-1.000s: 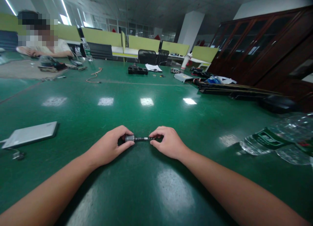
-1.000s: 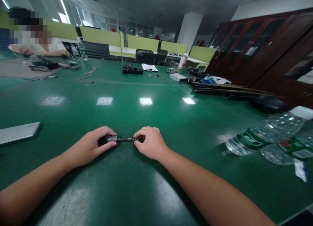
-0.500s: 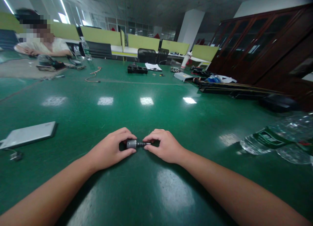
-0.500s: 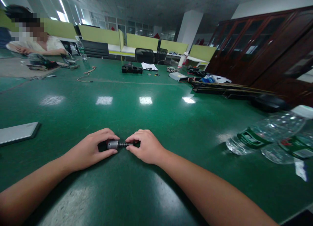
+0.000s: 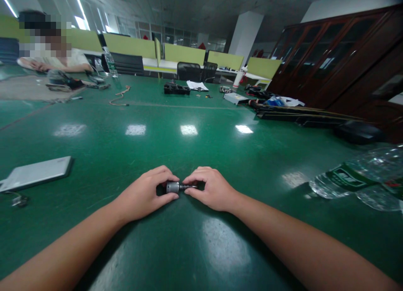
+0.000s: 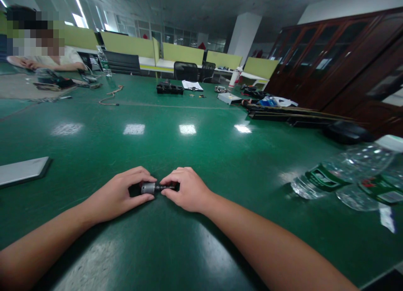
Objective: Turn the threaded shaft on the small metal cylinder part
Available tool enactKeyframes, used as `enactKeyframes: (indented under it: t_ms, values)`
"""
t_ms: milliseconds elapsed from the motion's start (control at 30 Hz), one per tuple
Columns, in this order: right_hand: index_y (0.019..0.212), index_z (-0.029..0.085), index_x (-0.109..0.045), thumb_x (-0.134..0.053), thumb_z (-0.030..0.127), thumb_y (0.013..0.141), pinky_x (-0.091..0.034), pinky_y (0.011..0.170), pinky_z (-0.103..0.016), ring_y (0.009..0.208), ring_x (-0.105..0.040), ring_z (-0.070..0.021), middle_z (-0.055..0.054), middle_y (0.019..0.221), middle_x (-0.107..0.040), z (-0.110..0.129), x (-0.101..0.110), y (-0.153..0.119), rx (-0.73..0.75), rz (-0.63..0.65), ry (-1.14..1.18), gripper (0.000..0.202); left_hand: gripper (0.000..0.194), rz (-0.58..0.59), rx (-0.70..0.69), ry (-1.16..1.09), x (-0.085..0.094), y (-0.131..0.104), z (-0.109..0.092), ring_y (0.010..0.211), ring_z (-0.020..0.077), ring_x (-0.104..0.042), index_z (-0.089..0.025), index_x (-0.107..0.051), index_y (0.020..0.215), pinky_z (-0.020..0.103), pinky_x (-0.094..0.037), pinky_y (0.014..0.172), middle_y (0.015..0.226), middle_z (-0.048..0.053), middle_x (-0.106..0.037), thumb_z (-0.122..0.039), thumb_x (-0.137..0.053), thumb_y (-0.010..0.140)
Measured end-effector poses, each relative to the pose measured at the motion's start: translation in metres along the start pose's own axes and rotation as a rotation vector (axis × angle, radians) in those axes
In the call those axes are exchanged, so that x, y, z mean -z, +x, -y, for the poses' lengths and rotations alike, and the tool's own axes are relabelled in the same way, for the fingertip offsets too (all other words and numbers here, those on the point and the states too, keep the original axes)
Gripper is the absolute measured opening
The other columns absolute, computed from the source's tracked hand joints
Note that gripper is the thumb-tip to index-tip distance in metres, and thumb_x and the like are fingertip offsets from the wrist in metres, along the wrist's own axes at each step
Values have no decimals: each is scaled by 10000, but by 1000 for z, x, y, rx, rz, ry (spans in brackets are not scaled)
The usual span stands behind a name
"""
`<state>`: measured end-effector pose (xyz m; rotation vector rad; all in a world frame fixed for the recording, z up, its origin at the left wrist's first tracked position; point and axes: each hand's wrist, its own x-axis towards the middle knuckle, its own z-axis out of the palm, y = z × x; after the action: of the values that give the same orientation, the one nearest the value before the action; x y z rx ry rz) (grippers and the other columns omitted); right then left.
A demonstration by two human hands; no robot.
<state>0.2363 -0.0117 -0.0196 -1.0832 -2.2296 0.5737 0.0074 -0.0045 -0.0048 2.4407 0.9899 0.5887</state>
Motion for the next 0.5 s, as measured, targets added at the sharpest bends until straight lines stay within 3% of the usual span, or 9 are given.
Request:
enactKeyframes:
  t_ms: [500]
  values:
    - [929,224,-753,-718,206,814,-447,821,-322,823,-654,-165,-20,861,-754,3,-1,0,39,45,-6,122,218,11,11,17,-2,1,0,866,195,-621,-210,-672,1041,300,-489,774,964,51,-665,-358,-633,886]
